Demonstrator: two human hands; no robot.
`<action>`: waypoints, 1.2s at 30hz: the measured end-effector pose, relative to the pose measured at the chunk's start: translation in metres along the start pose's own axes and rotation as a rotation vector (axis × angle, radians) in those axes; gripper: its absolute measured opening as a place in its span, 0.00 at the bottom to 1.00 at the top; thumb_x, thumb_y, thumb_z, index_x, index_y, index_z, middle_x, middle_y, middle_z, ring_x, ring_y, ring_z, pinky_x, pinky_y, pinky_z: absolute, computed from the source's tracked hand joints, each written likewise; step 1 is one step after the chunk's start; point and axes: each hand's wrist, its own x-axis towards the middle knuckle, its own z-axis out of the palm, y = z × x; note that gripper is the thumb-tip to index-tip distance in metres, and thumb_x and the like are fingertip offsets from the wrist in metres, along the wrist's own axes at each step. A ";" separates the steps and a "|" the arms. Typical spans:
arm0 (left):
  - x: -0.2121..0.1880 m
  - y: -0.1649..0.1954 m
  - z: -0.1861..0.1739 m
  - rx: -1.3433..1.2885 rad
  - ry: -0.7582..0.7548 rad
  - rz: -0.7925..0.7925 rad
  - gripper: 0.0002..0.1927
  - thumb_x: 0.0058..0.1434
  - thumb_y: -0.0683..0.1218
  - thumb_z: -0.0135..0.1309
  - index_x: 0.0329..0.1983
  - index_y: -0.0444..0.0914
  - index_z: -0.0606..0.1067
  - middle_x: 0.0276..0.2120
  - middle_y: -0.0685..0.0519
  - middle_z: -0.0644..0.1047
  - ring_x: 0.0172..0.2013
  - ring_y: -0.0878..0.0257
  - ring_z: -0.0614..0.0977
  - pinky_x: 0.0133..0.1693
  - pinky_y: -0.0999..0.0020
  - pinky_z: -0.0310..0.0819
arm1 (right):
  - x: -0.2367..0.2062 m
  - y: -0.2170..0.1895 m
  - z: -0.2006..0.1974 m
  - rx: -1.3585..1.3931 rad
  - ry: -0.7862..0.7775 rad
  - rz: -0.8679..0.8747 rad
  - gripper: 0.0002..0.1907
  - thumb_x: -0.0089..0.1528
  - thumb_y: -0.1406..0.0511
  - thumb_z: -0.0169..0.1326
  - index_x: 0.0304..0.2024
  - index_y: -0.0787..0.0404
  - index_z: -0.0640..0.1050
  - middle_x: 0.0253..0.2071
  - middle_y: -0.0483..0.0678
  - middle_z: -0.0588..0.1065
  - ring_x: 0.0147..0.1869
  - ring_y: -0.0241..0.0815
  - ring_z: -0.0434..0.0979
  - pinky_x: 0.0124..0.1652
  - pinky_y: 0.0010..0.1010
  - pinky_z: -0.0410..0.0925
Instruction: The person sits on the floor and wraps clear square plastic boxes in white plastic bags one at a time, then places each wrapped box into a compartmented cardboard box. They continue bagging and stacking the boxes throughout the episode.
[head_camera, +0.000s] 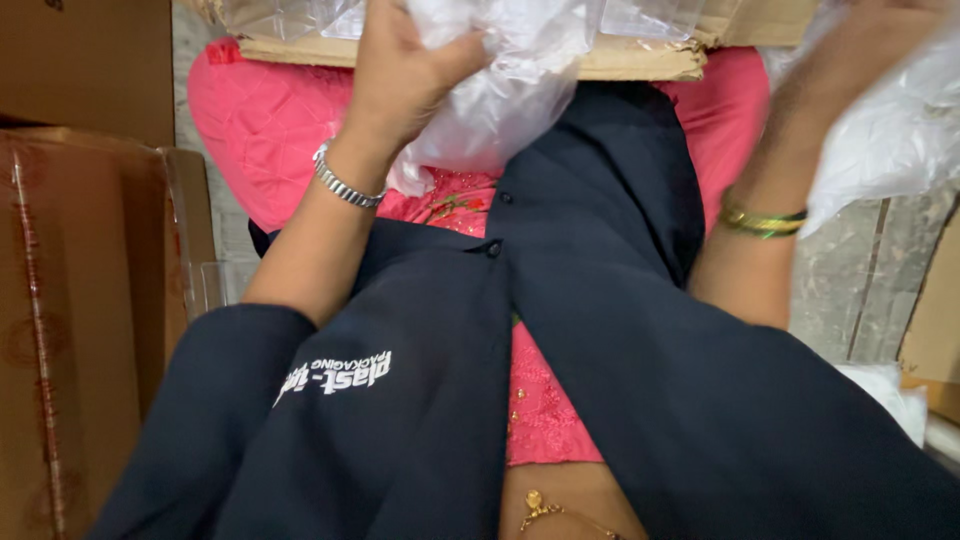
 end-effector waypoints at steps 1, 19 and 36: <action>0.000 0.001 0.004 -0.057 -0.017 0.044 0.17 0.65 0.32 0.63 0.53 0.31 0.71 0.47 0.51 0.79 0.47 0.63 0.83 0.52 0.66 0.81 | -0.030 -0.024 0.008 0.148 -0.284 0.002 0.17 0.65 0.67 0.62 0.47 0.64 0.66 0.40 0.49 0.69 0.40 0.39 0.70 0.36 0.28 0.68; -0.020 0.004 -0.023 -0.131 0.091 -0.032 0.09 0.66 0.38 0.66 0.44 0.33 0.77 0.36 0.52 0.80 0.35 0.67 0.80 0.38 0.72 0.76 | -0.136 -0.185 0.039 1.172 -1.093 0.567 0.11 0.77 0.62 0.55 0.46 0.64 0.76 0.38 0.44 0.76 0.43 0.32 0.74 0.49 0.25 0.68; 0.060 -0.078 -0.087 0.357 0.333 -0.012 0.06 0.66 0.39 0.57 0.43 0.30 0.77 0.36 0.47 0.79 0.36 0.61 0.79 0.39 0.65 0.72 | -0.092 -0.138 0.130 0.699 -0.700 0.184 0.11 0.59 0.80 0.56 0.38 0.64 0.71 0.29 0.42 0.67 0.28 0.31 0.66 0.28 0.24 0.62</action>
